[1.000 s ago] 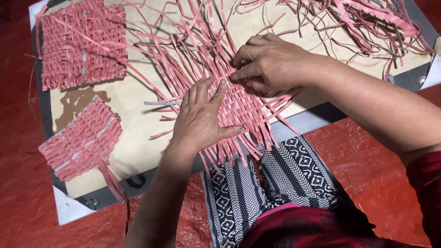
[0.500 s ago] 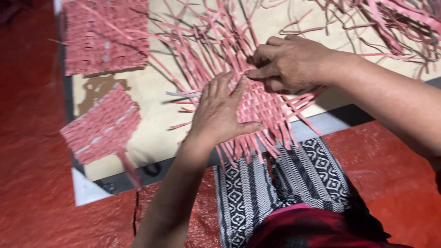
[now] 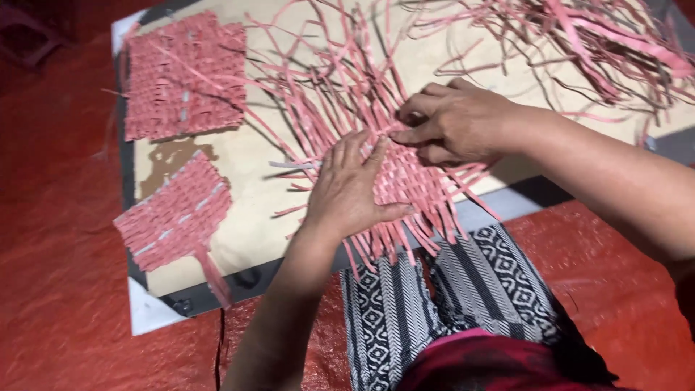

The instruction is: A person is weaving pink plastic strips together to create a flat woven piece, likely for a bag or mat.

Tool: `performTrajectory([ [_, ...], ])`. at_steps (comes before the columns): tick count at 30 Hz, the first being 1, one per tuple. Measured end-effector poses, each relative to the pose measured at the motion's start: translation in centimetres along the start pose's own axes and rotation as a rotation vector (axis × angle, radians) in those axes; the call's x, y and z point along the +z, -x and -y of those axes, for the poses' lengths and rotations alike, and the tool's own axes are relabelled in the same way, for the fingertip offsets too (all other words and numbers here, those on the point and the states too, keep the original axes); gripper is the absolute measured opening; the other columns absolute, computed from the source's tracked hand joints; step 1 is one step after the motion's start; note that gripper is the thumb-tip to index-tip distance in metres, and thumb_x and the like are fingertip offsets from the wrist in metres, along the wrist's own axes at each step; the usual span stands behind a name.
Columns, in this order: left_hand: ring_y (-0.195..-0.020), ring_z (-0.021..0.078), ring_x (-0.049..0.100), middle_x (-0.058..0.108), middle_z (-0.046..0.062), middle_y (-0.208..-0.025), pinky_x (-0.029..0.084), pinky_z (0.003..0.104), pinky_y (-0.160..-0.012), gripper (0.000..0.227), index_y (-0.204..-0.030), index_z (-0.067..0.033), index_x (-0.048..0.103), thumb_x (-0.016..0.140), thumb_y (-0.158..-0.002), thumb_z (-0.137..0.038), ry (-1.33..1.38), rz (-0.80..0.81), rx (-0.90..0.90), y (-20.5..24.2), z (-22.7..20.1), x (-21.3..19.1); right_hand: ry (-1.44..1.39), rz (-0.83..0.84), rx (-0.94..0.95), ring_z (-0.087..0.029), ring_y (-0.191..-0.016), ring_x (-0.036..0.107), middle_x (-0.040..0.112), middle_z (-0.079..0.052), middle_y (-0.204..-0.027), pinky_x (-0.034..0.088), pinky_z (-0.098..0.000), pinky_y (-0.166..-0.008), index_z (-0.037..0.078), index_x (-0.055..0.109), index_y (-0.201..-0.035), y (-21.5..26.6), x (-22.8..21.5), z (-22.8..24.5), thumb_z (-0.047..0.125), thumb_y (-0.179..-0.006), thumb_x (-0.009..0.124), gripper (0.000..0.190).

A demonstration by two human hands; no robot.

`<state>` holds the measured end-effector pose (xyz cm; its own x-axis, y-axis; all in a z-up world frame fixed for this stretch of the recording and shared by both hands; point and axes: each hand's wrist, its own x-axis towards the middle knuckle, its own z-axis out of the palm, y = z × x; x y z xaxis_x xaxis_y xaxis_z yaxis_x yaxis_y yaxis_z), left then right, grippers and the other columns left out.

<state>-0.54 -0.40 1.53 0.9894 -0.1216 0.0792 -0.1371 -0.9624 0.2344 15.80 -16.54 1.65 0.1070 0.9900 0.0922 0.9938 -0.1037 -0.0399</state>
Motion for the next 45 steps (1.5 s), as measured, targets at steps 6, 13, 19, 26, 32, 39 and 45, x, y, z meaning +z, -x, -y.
performTrajectory([
  [6, -0.128, 0.0336, 0.015, 0.018, 0.016, -0.138, 0.014, 0.05, -0.103, 0.102, -0.14, -0.0114, 0.017, 0.05, -0.068, -0.075, -0.064, 0.119, -0.065, -0.5, 0.1, 0.8, 0.039, 0.133, -0.071, -0.027, -0.107, 0.039, 0.039, -0.007, -0.122, 0.038, -0.0465, -0.082, 0.023, 0.042, -0.131, 0.1, -0.5, -0.2, 0.06, -0.074, 0.047, 0.068],
  [13, -0.129, 0.0328, 0.013, 0.016, 0.015, -0.138, 0.017, 0.049, -0.102, 0.104, -0.139, -0.01, 0.018, 0.049, -0.067, -0.076, -0.046, 0.117, -0.071, -0.5, -0.1, 0.9, -0.124, 0.296, 0.021, -0.028, -0.121, 0.025, 0.026, -0.006, -0.139, 0.021, -0.0427, -0.097, 0.033, 0.036, -0.132, 1.2, -0.4, -0.6, 0.062, -0.065, 0.059, 0.077],
  [19, -0.128, 0.035, 0.015, 0.018, 0.018, -0.138, 0.015, 0.048, -0.103, 0.104, -0.138, -0.0076, 0.022, 0.05, -0.067, -0.077, -0.063, 0.078, -0.039, -0.4, 0.2, 1.4, -0.071, -0.103, -0.177, -0.032, -0.104, 0.042, 0.041, -0.012, -0.127, 0.036, -0.0455, -0.087, 0.023, 0.046, -0.128, 1.8, 1.0, -0.8, 0.067, -0.067, 0.052, 0.075],
  [26, -0.13, 0.036, 0.012, 0.017, 0.02, -0.141, 0.011, 0.046, -0.104, 0.1, -0.139, -0.009, 0.017, 0.049, -0.07, -0.074, -0.071, 0.073, -0.048, -0.1, -0.1, 1.0, -0.018, -0.531, -0.053, -0.038, -0.099, 0.046, 0.05, -0.023, -0.113, 0.035, -0.0477, -0.081, 0.003, 0.055, -0.118, 5.7, -3.2, 2.9, 0.026, -0.087, 0.061, 0.039],
  [32, -0.132, 0.0341, 0.008, 0.013, 0.015, -0.143, 0.005, 0.05, -0.105, 0.097, -0.137, -0.0076, 0.022, 0.051, -0.071, -0.072, -0.11, 0.016, 0.033, -1.0, -1.2, 0.5, 0.096, -0.612, 0.278, -0.022, -0.068, 0.054, 0.06, -0.01, -0.077, 0.047, -0.0324, -0.054, 0.005, 0.063, -0.091, 10.8, -0.2, 10.0, 0.015, -0.081, 0.071, 0.016],
  [39, -0.131, 0.0349, 0.021, 0.031, 0.012, -0.139, 0.015, 0.05, -0.106, 0.073, -0.13, -0.0092, 0.042, 0.06, -0.075, -0.053, 0.12, 0.015, 0.262, -1.9, -2.4, 2.5, 0.105, -0.584, 0.518, -0.02, -0.07, 0.054, 0.054, -0.002, -0.074, 0.045, -0.0316, -0.06, 0.016, 0.065, -0.099, 10.2, 3.4, 11.1, 0.014, -0.075, 0.064, 0.023],
  [45, -0.13, 0.0332, 0.024, 0.033, 0.009, -0.139, 0.015, 0.05, -0.106, 0.071, -0.132, -0.013, 0.038, 0.055, -0.076, -0.052, 0.084, 0.011, 0.286, -2.1, -2.3, 2.4, 0.015, -0.534, 0.635, -0.021, -0.069, 0.058, 0.056, -0.004, -0.07, 0.048, -0.0307, -0.055, 0.015, 0.065, -0.093, 9.6, 3.9, 12.2, 0.012, -0.069, 0.062, 0.024],
])
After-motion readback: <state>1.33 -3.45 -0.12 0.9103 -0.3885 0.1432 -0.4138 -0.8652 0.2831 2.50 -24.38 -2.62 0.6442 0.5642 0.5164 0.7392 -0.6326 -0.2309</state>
